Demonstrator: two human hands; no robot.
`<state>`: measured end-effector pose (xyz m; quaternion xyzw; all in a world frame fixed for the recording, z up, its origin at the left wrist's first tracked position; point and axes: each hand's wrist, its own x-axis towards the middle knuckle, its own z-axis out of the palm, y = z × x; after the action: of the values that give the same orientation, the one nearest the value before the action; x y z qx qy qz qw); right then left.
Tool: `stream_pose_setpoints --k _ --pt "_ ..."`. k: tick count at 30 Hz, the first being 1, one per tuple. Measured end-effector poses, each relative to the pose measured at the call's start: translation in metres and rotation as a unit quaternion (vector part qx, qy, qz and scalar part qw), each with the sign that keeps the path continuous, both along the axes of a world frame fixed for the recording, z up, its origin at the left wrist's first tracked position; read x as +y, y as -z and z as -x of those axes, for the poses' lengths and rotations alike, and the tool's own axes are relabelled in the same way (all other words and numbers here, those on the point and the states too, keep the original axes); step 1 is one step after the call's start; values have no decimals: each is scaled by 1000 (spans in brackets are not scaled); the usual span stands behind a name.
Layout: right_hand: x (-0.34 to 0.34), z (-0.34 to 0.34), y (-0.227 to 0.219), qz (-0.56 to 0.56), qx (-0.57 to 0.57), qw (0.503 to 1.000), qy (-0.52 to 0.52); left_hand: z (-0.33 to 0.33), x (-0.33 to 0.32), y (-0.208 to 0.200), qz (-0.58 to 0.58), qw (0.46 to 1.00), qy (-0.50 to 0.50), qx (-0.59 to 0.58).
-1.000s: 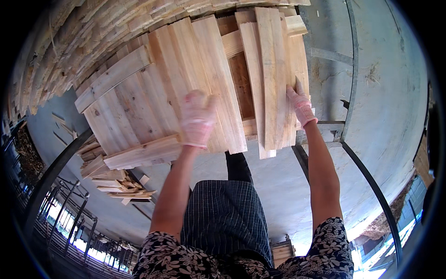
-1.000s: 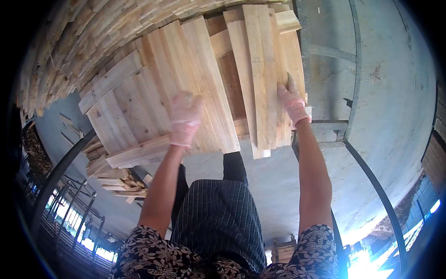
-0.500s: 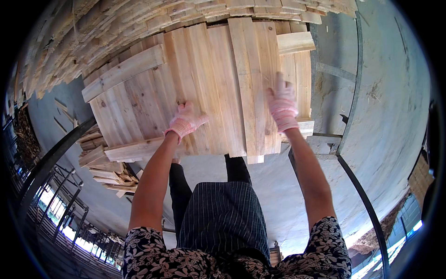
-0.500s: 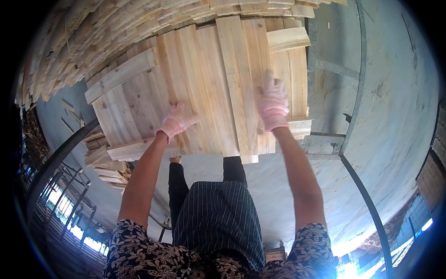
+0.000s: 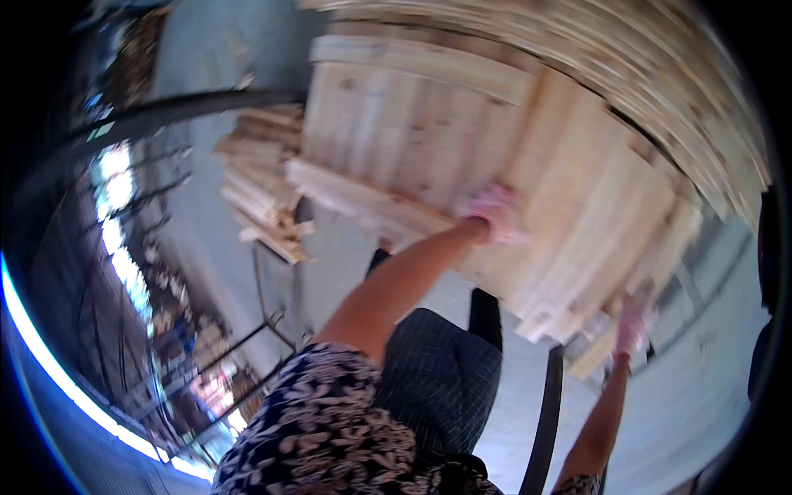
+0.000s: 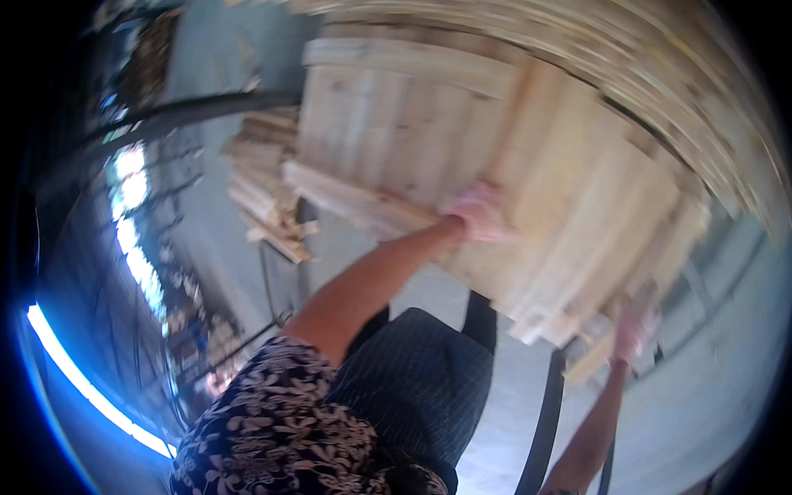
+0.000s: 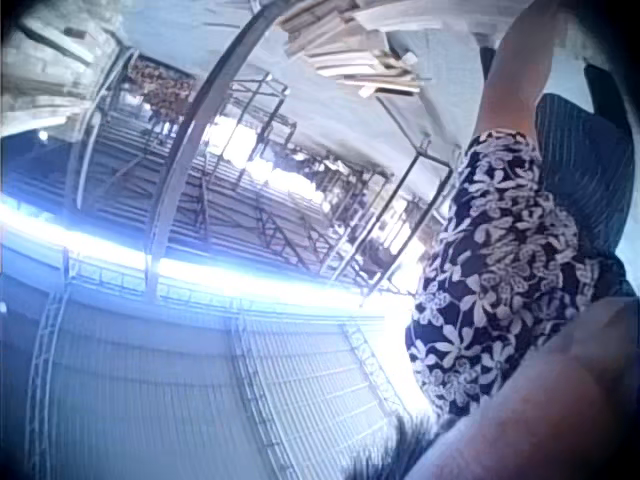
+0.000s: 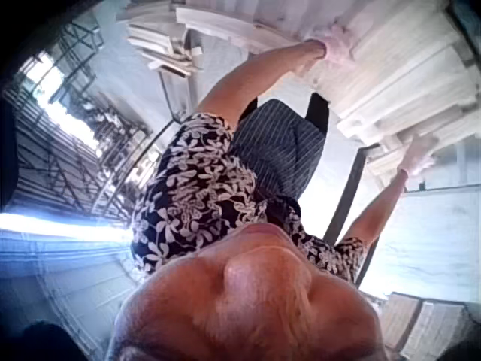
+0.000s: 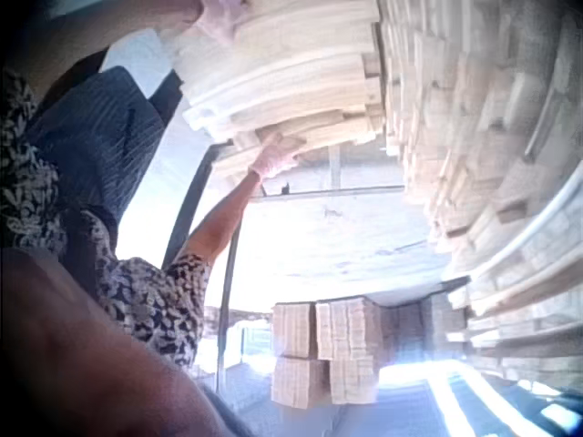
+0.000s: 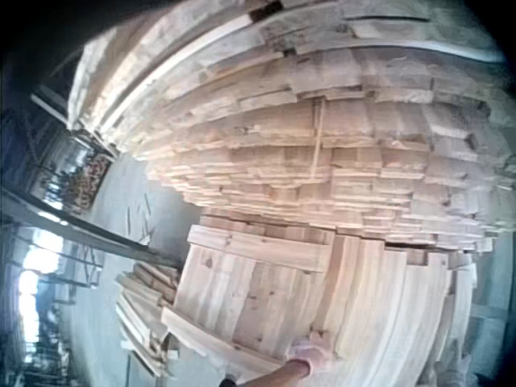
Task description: The person repeatedly picks up wooden planks from a pile on the floor and stacks them onto a growing pile on a metal rack. The person wears pink gloves and handles the planks one by one or in small groups, aligning them as they are placed.
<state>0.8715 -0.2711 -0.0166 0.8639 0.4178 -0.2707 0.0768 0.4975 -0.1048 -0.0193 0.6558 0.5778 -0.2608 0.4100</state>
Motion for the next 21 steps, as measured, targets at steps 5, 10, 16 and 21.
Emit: stream_pose_setpoints --k 5,10,16,21 --pt "-34 -3 62 -67 187 974 111 -8 2 -11 52 998 -46 11" --pt "36 29 20 33 90 995 -6 43 -5 -2 59 937 -262 -222" --pt "124 247 -39 -55 204 934 -289 204 -92 -100 31 751 -557 -353" --pt "160 561 -123 -54 398 821 -405 446 -214 -55 -177 505 -792 -292"
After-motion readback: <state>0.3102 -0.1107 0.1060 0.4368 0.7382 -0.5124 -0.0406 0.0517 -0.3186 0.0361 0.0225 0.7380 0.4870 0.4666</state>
